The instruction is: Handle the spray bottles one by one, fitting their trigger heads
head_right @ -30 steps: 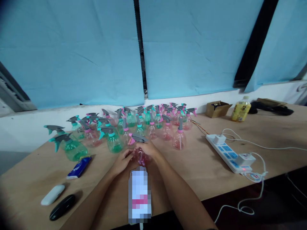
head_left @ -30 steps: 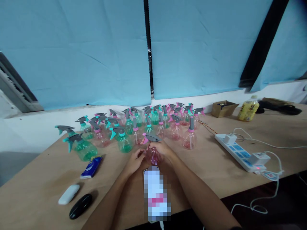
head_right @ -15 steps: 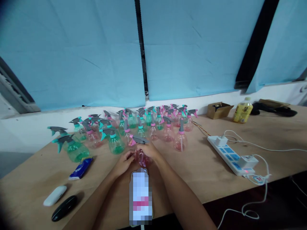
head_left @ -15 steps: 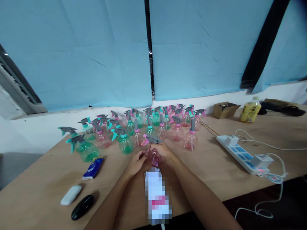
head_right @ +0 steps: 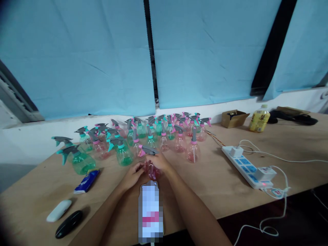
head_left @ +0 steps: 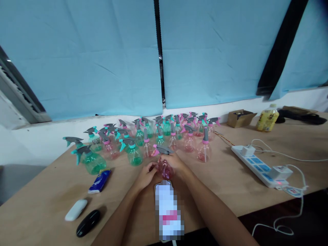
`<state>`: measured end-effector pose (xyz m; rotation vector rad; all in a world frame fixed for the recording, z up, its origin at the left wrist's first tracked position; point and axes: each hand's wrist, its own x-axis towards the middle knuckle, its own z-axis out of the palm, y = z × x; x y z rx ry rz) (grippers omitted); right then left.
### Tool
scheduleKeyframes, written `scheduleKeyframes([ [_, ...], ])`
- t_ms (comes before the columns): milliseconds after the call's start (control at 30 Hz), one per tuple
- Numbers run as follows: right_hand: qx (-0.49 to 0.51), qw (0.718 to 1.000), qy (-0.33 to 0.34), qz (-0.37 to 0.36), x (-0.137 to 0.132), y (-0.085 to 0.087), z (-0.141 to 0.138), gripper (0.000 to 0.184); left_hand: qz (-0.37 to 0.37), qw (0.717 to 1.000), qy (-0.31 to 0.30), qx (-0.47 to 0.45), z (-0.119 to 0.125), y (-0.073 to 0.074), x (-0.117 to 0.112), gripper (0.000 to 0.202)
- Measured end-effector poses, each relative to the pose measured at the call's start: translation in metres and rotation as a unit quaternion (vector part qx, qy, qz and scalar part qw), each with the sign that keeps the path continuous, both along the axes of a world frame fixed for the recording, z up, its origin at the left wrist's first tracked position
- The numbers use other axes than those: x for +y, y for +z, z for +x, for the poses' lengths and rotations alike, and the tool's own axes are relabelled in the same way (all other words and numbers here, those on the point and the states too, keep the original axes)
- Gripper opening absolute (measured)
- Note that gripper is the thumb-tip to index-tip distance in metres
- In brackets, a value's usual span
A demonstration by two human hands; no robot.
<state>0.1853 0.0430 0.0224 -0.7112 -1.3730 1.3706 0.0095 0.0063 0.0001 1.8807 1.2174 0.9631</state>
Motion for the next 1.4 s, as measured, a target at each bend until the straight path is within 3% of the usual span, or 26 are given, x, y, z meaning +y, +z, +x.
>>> scheduleKeyframes([
  [300,0.009,0.999,-0.016,0.029,-0.004,0.006,-0.002,0.015,0.002,1.0,-0.005,0.01,-0.001,-0.004,0.002,0.026],
  [567,-0.011,1.0,-0.024,-0.001,-0.002,0.001,-0.002,0.009,0.006,1.0,-0.013,0.004,-0.002,-0.004,0.002,0.025],
  [767,0.005,0.997,0.002,0.073,-0.005,0.009,-0.001,0.017,-0.003,1.0,-0.007,0.007,-0.001,-0.001,0.0,0.028],
  [933,-0.044,0.997,-0.045,0.05,0.0,-0.002,-0.003,0.011,0.01,1.0,-0.01,0.005,-0.002,-0.003,0.002,0.025],
  [1033,-0.036,0.993,-0.048,0.099,0.001,-0.005,-0.005,0.014,0.015,1.0,-0.01,0.0,-0.002,-0.005,0.003,0.026],
  [1100,-0.04,0.984,-0.078,0.152,-0.001,-0.004,-0.007,0.019,0.014,1.0,-0.006,-0.006,-0.002,-0.006,0.004,0.026],
  [1233,-0.101,0.945,-0.211,0.23,-0.011,0.0,-0.008,0.025,0.019,0.999,0.024,-0.036,-0.002,-0.009,0.005,0.024],
  [1400,-0.149,0.895,-0.294,0.302,-0.014,-0.017,-0.007,0.027,0.066,0.995,0.049,-0.049,-0.003,-0.008,0.002,0.024],
])
